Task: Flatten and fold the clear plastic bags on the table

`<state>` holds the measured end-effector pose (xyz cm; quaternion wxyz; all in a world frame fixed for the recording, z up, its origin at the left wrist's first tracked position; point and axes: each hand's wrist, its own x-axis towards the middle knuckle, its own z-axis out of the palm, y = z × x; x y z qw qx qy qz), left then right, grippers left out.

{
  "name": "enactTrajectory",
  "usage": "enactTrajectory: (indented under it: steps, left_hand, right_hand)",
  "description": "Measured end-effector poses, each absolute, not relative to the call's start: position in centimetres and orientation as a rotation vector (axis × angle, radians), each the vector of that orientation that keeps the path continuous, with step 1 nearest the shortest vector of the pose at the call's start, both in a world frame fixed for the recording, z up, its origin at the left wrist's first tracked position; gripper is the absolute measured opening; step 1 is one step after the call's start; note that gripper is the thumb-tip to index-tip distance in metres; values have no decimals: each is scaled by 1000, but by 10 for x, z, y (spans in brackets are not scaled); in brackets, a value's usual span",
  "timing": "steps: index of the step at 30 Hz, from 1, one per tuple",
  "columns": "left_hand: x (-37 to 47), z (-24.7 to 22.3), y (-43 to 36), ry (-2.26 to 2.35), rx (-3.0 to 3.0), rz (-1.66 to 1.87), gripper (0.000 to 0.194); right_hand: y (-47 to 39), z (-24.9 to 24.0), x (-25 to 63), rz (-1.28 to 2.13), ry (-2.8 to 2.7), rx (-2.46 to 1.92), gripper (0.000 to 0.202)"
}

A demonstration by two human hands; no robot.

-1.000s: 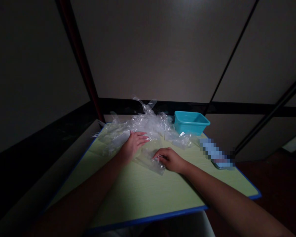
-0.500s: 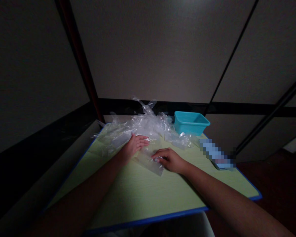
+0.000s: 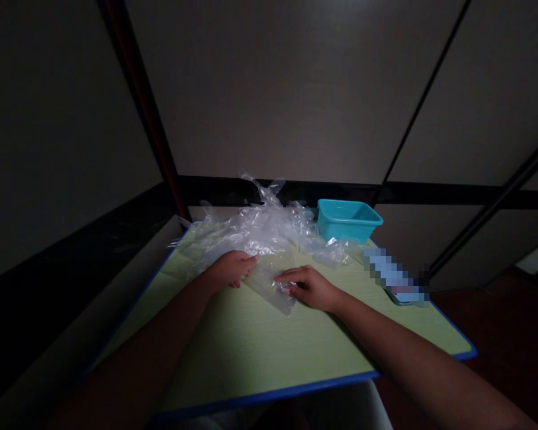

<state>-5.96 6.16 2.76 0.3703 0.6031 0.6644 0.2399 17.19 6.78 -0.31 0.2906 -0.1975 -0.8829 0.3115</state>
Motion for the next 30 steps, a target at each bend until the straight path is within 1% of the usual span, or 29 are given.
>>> enactTrajectory:
  steps: [6,11,14,22,30]
  left_hand:
    - [-62,32,60,1626,1577,575,57]
    - [-65,30,62,1631,1559,533,62]
    - [-66,31,62,1604,1556,531,58]
    - [-69,31,61,1542,1563,541,42]
    - [-68,32,61,1577,1580,494,42]
  right_hand:
    - [67,-8,173,1087,-2134,-589,32]
    - [68,-10,173,1182,-2004,-680,33]
    - [69,-11,173,1236,-2001,-695,36]
    - [70,-12,172,1239,-2053,-662,37]
    - [73,-15,173,1243,-2063,-629,36]
